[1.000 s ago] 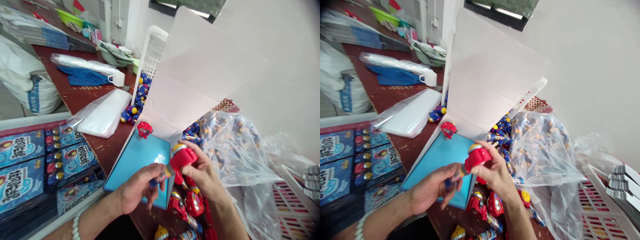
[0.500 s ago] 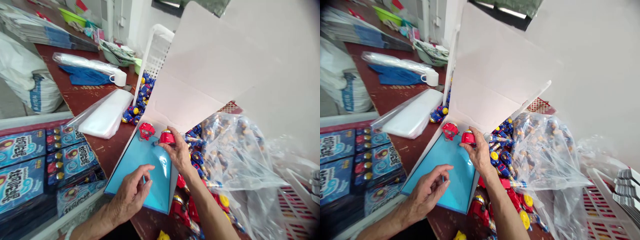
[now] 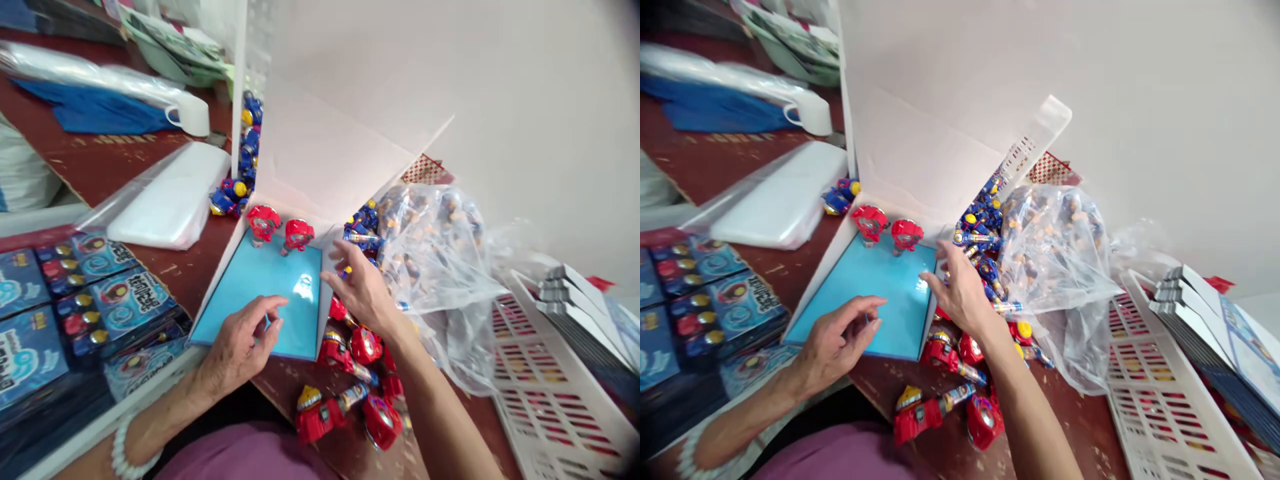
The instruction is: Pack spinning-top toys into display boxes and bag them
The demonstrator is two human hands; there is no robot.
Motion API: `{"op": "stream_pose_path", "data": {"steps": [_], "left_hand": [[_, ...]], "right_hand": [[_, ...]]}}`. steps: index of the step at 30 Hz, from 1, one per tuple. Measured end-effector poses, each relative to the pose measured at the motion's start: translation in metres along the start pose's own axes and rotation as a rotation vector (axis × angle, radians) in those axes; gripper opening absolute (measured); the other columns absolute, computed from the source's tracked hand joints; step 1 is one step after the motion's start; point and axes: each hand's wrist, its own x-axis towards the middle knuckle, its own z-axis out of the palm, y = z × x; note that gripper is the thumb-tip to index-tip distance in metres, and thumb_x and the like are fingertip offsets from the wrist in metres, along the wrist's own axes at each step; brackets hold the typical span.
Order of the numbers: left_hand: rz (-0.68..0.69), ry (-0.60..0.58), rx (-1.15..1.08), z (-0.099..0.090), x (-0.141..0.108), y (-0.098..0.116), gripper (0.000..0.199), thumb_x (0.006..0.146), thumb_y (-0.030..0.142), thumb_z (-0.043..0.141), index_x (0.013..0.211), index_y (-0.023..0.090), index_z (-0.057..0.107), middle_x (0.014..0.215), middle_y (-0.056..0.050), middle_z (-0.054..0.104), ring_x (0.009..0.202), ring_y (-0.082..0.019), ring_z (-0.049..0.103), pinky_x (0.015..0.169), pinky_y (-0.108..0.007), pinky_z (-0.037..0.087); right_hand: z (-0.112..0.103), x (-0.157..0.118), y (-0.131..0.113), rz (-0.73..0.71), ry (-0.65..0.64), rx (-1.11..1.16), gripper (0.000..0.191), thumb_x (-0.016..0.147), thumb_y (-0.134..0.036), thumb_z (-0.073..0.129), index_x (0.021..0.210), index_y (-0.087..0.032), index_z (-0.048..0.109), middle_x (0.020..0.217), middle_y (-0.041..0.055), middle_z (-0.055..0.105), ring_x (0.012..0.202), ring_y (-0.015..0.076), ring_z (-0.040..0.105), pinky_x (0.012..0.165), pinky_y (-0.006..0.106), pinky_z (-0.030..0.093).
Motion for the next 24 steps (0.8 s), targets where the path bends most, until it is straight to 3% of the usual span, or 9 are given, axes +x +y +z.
{"op": "stream_pose_path", "data": {"steps": [2, 5, 7, 9, 13, 16, 20, 22, 24], "left_hand": [[0.098, -0.038, 0.028, 0.004, -0.012, 0.011, 0.023, 0.088, 0.021, 0.052, 0.111, 0.021, 0.055, 0.080, -0.001, 0.060, 0.065, -0.012, 0.054, 0.067, -0.024, 0.045], [0.230, -0.290, 0.049, 0.016, -0.036, 0.028, 0.032, 0.081, 0.027, 0.062, 0.112, 0.023, 0.053, 0.089, -0.004, 0.063, 0.079, -0.019, 0.060, 0.072, -0.029, 0.047], [0.275, -0.426, 0.098, 0.027, -0.052, 0.032, 0.047, 0.076, 0.026, 0.065, 0.119, 0.023, 0.047, 0.106, -0.008, 0.063, 0.093, -0.025, 0.061, 0.077, -0.034, 0.048], [0.233, -0.455, 0.118, 0.037, -0.061, 0.030, 0.051, 0.075, 0.016, 0.058, 0.122, 0.024, 0.040, 0.115, -0.010, 0.058, 0.102, -0.027, 0.059, 0.081, -0.036, 0.048], [0.020, -0.457, 0.006, 0.042, -0.061, 0.026, 0.050, 0.077, 0.008, 0.050, 0.120, 0.028, 0.033, 0.100, -0.004, 0.055, 0.081, -0.017, 0.059, 0.074, -0.030, 0.049], [-0.109, -0.360, -0.155, 0.037, -0.057, 0.029, 0.045, 0.084, 0.015, 0.050, 0.122, 0.028, 0.030, 0.082, 0.002, 0.051, 0.065, -0.013, 0.053, 0.066, -0.026, 0.048], [-0.208, -0.189, -0.275, 0.034, -0.054, 0.039, 0.060, 0.076, 0.023, 0.065, 0.126, 0.029, 0.032, 0.095, -0.003, 0.054, 0.082, -0.018, 0.055, 0.075, -0.031, 0.047], [-0.278, -0.234, -0.355, 0.034, -0.047, 0.045, 0.070, 0.072, 0.025, 0.071, 0.131, 0.030, 0.034, 0.113, -0.006, 0.056, 0.097, -0.021, 0.055, 0.087, -0.034, 0.045], [-0.322, -0.360, -0.494, 0.033, -0.035, 0.051, 0.061, 0.079, 0.031, 0.066, 0.134, 0.030, 0.038, 0.125, -0.006, 0.056, 0.107, -0.022, 0.055, 0.095, -0.034, 0.043]], "right_hand": [[-0.021, -0.040, -0.012, 0.052, -0.226, 0.008, 0.024, 0.091, -0.028, 0.055, 0.114, -0.020, 0.057, 0.099, 0.0053, 0.064, 0.086, 0.0176, 0.060, 0.079, 0.031, 0.048], [-0.028, -0.095, -0.028, 0.160, -0.499, -0.002, 0.010, 0.085, -0.021, 0.061, 0.095, -0.021, 0.064, 0.091, 0.0011, 0.064, 0.084, 0.0159, 0.059, 0.073, 0.027, 0.047], [-0.017, -0.124, -0.034, 0.188, -0.583, -0.011, 0.026, 0.076, -0.021, 0.071, 0.100, -0.022, 0.062, 0.098, 0.0009, 0.063, 0.090, 0.0173, 0.058, 0.074, 0.027, 0.047], [0.002, -0.145, -0.035, 0.178, -0.609, -0.064, 0.049, 0.072, -0.024, 0.076, 0.117, -0.024, 0.056, 0.112, 0.0029, 0.060, 0.101, 0.0212, 0.055, 0.084, 0.032, 0.046], [0.030, -0.158, -0.032, 0.183, -0.516, -0.192, 0.055, 0.087, -0.032, 0.061, 0.138, -0.026, 0.040, 0.118, 0.0078, 0.059, 0.105, 0.0264, 0.054, 0.094, 0.044, 0.042], [0.024, -0.153, -0.030, 0.200, -0.456, -0.012, 0.044, 0.090, -0.033, 0.058, 0.132, -0.030, 0.046, 0.113, 0.0056, 0.060, 0.100, 0.0232, 0.057, 0.089, 0.038, 0.045], [0.002, -0.147, -0.028, 0.313, -0.232, 0.396, 0.041, 0.089, -0.031, 0.061, 0.127, -0.035, 0.047, 0.110, -0.0002, 0.062, 0.092, 0.0166, 0.060, 0.079, 0.025, 0.049], [-0.002, -0.144, -0.027, 0.348, -0.019, 0.529, 0.048, 0.088, -0.031, 0.061, 0.131, -0.037, 0.040, 0.114, -0.0003, 0.061, 0.093, 0.0164, 0.062, 0.077, 0.024, 0.052], [-0.002, -0.139, -0.028, 0.329, 0.126, 0.568, 0.057, 0.087, -0.031, 0.063, 0.136, -0.039, 0.036, 0.124, 0.0000, 0.058, 0.102, 0.0184, 0.062, 0.083, 0.026, 0.053]]}}
